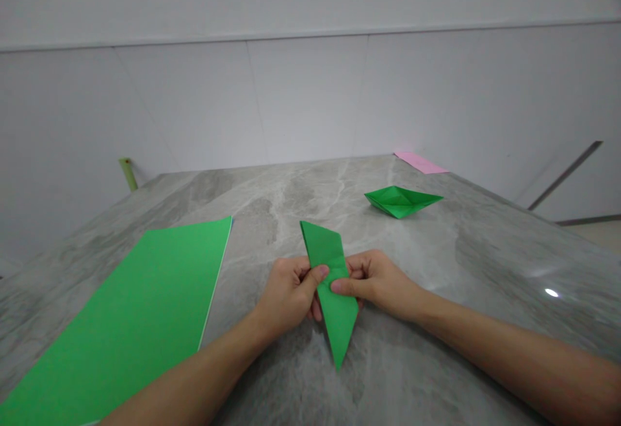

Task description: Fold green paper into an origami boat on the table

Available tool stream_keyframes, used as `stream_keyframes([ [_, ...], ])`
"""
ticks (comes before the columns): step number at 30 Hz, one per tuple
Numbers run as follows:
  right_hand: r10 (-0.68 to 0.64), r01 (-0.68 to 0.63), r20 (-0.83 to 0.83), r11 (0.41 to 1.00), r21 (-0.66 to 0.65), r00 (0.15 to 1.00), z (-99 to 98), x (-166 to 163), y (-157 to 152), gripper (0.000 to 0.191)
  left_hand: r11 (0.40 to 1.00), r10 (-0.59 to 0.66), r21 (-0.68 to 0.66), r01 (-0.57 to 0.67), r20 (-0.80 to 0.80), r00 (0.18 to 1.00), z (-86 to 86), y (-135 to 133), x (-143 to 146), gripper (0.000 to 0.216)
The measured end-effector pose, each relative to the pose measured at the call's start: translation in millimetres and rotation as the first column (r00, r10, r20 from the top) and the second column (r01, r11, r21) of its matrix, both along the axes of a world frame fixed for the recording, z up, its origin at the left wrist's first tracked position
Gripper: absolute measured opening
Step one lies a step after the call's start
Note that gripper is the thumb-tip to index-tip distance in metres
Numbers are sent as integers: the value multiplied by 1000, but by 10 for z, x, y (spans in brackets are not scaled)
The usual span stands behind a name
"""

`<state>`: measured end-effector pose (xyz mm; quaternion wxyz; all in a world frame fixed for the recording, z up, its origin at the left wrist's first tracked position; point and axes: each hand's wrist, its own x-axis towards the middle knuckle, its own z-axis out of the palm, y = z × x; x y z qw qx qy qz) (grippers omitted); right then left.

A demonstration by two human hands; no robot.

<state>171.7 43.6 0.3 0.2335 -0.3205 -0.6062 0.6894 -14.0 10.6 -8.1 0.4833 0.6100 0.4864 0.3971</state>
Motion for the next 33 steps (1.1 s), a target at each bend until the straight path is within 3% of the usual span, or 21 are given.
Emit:
stream_keyframes([
  [8, 21, -17, 88, 998, -53, 996, 56, 0, -4, 43, 992, 118, 34, -118, 8, 993, 43, 11, 18, 39],
  [15, -7, 10, 48, 998, -69, 999, 22, 12, 3, 47, 988, 153, 3, -154, 69, 986, 69, 60, -14, 39],
  [20, -28, 24, 60, 998, 65, 998, -22, 26, -8, 46, 997, -43, -64, 49, 101, 994, 26, 73, -49, 50],
  [25, -67, 63, 8, 973, 223, 998, -25, 45, -23, 49, 936, -316, -119, 331, 128, 940, -38, 24, -63, 54],
  [33, -23, 24, -6, 987, 162, 1000, 4, 60, -42, 50, 940, -302, -89, 329, 226, 926, 2, 4, -6, 51],
])
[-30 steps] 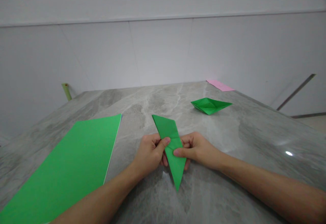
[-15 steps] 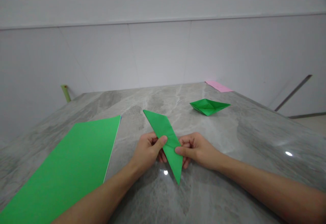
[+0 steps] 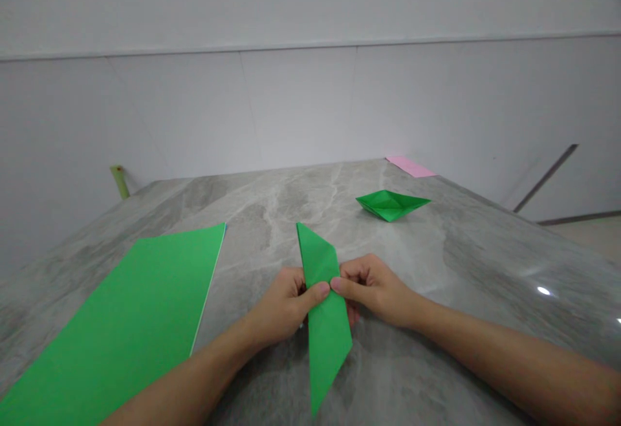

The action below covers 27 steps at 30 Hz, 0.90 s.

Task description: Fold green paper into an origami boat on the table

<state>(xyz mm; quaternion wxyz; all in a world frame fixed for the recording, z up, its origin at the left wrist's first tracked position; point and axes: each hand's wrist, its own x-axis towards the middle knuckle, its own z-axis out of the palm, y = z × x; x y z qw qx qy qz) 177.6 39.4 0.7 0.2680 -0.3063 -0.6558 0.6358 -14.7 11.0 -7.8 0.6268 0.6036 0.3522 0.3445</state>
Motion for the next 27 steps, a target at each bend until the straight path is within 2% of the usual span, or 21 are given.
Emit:
stream_keyframes([
  [4, 18, -18, -14, 1000, 6, 1000, -16, -2, -5, 49, 986, -166, -5, 166, 13, 986, 38, 0, -42, 48],
  [6, 3, -2, -25, 1000, 7, 1000, -16, -7, -2, 48, 981, -193, -20, 194, 15, 981, 44, -3, -48, 47],
  [13, -54, 54, -3, 997, -46, 999, -31, -19, 26, 48, 999, 24, 37, -25, 14, 1000, 20, 2, 58, 53],
  [16, -61, 61, 7, 998, -20, 998, -31, -16, 38, 48, 998, 2, 65, -1, -5, 1000, 34, -4, 44, 53],
  [20, -76, 76, -12, 997, 18, 997, -27, -8, 54, 46, 998, -60, 28, 62, -71, 996, 72, -9, -1, 47],
  [25, -49, 47, 39, 997, 54, 998, -44, -8, 47, 49, 980, -36, 192, 44, -47, 998, 144, 0, 48, 47],
  [27, -44, 37, 69, 994, 98, 997, -45, -4, 42, 53, 973, -55, 218, 69, -70, 996, 163, -8, 57, 48],
])
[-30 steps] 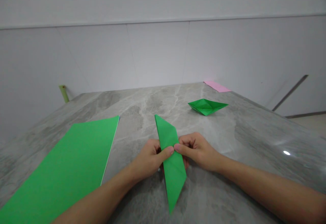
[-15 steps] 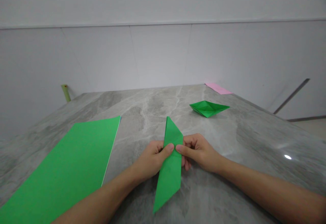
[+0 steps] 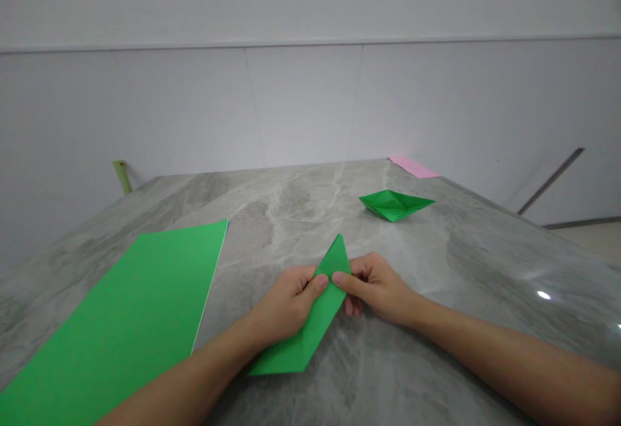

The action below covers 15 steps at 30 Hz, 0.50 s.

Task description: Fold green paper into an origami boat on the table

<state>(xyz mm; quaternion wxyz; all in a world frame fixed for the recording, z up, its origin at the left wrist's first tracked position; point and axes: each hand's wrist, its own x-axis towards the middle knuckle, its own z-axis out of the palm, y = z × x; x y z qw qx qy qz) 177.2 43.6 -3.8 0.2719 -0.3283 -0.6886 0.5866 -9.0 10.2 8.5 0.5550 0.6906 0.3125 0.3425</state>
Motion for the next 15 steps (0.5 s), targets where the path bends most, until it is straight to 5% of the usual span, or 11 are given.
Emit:
stream_keyframes([
  [7, -110, 120, -78, 981, 150, 991, 63, 31, 11, 54, 999, 2, -51, -18, -300, 954, -9, -62, -83, 42],
  [15, -231, 241, -83, 959, 146, 969, 87, 20, 15, 55, 990, 39, -116, -75, -288, 957, -22, -57, -65, 46],
])
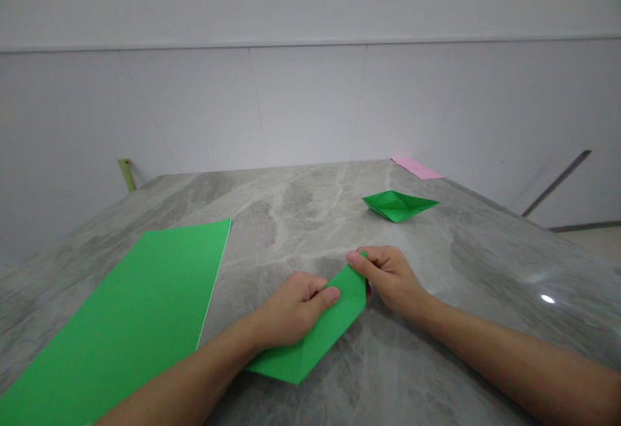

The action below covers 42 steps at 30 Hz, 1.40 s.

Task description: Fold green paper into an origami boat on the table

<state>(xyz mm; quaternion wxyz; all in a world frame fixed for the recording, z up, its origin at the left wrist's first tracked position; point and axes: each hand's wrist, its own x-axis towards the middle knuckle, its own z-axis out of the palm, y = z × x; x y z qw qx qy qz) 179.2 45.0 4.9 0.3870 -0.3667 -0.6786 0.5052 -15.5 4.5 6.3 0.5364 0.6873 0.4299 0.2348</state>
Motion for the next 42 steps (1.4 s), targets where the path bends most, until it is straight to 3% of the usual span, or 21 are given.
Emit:
stream_keyframes([
  [5, -124, 125, -59, 992, 9, 990, 7, 2, 23, 57, 993, -29, -110, 31, 24, 999, -9, 18, -43, 54],
  [14, -183, 186, -83, 982, 20, 980, -6, 7, 30, 60, 985, -67, -152, 80, 85, 994, -3, 25, -89, 56],
  [16, -156, 158, -85, 987, 17, 984, 0, 11, 44, 60, 987, -52, -149, 66, 96, 994, -13, 24, -85, 56],
  [19, -11, 9, -59, 999, -40, 998, -1, 5, 50, 57, 994, 38, -107, -26, 113, 993, -36, 39, -77, 54],
  [24, 214, -208, 15, 963, -173, 977, -40, -46, -10, 52, 981, 161, 76, -180, 208, 965, -67, 94, -68, 47],
  [27, 214, -207, 23, 965, -160, 977, -30, -64, -44, 51, 975, 170, 96, -199, 248, 954, -86, 89, -58, 48],
  [32, 130, -130, -6, 987, -91, 991, 9, -54, -42, 50, 996, 73, -61, -66, 133, 988, -135, 28, -30, 56],
  [39, 239, -226, 72, 963, -149, 968, -46, -46, -41, 51, 948, 289, 103, -302, 130, 949, -117, 52, -21, 67],
  [42, 234, -222, 100, 967, -124, 967, -48, -41, -54, 52, 966, 249, 34, -256, 136, 959, -125, 62, -27, 64],
])
